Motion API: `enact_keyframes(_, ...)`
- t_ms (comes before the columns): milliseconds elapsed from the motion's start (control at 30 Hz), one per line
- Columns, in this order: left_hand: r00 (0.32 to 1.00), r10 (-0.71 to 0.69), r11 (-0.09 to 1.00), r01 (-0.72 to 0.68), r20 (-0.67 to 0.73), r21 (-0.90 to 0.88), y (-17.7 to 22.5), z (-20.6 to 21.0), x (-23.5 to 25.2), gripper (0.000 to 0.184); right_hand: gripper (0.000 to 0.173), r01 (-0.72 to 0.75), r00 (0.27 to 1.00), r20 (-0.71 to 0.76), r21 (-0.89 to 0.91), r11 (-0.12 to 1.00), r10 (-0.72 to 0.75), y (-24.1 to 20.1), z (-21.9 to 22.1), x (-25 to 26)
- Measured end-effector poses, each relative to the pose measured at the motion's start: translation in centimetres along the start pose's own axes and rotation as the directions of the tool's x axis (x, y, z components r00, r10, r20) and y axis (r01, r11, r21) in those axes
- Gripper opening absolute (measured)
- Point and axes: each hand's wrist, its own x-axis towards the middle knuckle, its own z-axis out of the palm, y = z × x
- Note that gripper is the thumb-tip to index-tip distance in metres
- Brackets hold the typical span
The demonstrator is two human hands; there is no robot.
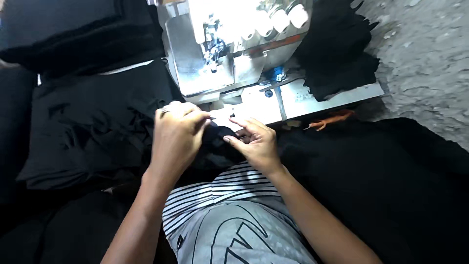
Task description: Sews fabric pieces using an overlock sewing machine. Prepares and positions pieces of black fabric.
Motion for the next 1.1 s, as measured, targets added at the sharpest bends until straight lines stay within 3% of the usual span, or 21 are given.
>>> enact_keyframes(133, 0.984, -0.087, 0.996, 0.082, -0.156, -0.041, 0.8, -2.4, 1.1, 0.027, 0.054, -0.048, 0.999, 0.021, 0.046, 0.998, 0.047, 1.3, -0.5, 1.9)
enact_keyframes(233, 0.983, -0.073, 0.995, 0.062, -0.169, -0.074, 3.1, -1.2, 2.3, 0.026, 0.065, -0.122, 0.992, 0.049, 0.109, 0.987, 0.117, 1.6, -0.1, 3.7)
enact_keyframes(300, 0.993, -0.023, 0.991, 0.008, -0.114, -0.137, 5.2, 1.2, 3.5, 0.029, 0.074, -0.267, 0.962, 0.088, 0.138, 0.954, 0.257, 2.0, -0.2, 3.8)
enact_keyframes(367, 0.999, 0.015, 0.979, -0.022, -0.034, -0.202, 6.8, 4.3, 4.6, 0.029, 0.053, -0.392, 0.920, 0.055, 0.196, 0.899, 0.389, 2.4, 0.1, 2.3)
enact_keyframes(467, 0.993, -0.003, 0.983, 0.025, 0.118, -0.184, 6.5, 9.9, 6.3, 0.027, 0.046, -0.314, 0.918, -0.072, 0.464, 0.828, 0.389, 2.9, 0.8, -2.1)
enact_keyframes(533, 0.977, -0.035, 0.985, 0.069, 0.209, -0.159, 6.5, 13.1, 7.6, 0.024, 0.038, -0.348, 0.877, -0.105, 0.532, 0.772, 0.468, 3.0, 1.1, -3.7)
enact_keyframes(567, 0.975, -0.017, 0.988, 0.050, 0.223, -0.144, 7.2, 14.0, 8.5, 0.022, 0.034, -0.398, 0.858, -0.092, 0.501, 0.768, 0.505, 3.1, 1.1, -4.1)
enact_keyframes(633, 0.982, 0.070, 0.996, -0.057, 0.177, -0.075, 9.4, 15.0, 10.3, 0.021, 0.022, -0.415, 0.882, -0.108, 0.285, 0.864, 0.459, 3.5, 0.9, -4.9)
enact_keyframes(700, 0.980, 0.159, 0.987, -0.158, 0.116, -0.019, 10.8, 15.5, 12.1, 0.025, 0.024, -0.335, 0.936, -0.103, 0.043, 0.941, 0.337, 3.4, 0.7, -5.2)
enact_keyframes(767, 0.974, 0.185, 0.983, -0.181, 0.135, -0.042, 10.4, 13.9, 12.3, 0.040, 0.029, -0.283, 0.959, -0.016, -0.068, 0.957, 0.283, 2.3, 0.7, -4.6)
enact_keyframes(800, 0.968, 0.190, 0.980, -0.177, 0.163, -0.091, 9.8, 11.7, 11.3, 0.043, 0.028, -0.276, 0.959, 0.039, -0.092, 0.957, 0.281, 1.6, 0.5, -4.1)
enact_keyframes(867, 0.963, 0.236, 0.951, -0.200, 0.134, -0.234, 7.7, 6.6, 8.2, 0.025, 0.023, -0.248, 0.964, 0.071, -0.115, 0.962, 0.257, 0.5, -0.1, -2.6)
enact_keyframes(900, 0.969, 0.238, 0.940, -0.214, 0.061, -0.264, 5.9, 4.5, 6.3, 0.018, 0.019, -0.236, 0.967, 0.072, -0.119, 0.965, 0.245, 0.1, -0.5, -1.5)
enact_keyframes(967, 0.986, 0.110, 0.977, -0.130, -0.124, -0.168, 1.0, 0.6, 1.3, 0.020, 0.018, -0.157, 0.986, 0.030, -0.143, 0.977, 0.163, -0.1, -1.2, 1.7)
enact_keyframes(1033, 0.966, -0.047, 0.997, 0.032, -0.253, -0.064, -2.9, -0.7, -4.3, 0.022, 0.022, -0.070, 0.998, -0.009, -0.228, 0.971, 0.070, 0.9, -1.7, 4.9)
enact_keyframes(1100, 0.972, -0.082, 0.995, 0.068, -0.220, -0.072, -3.3, 0.3, -8.3, 0.025, 0.029, -0.028, 1.000, 0.004, -0.289, 0.957, 0.031, 2.6, -2.0, 6.7)
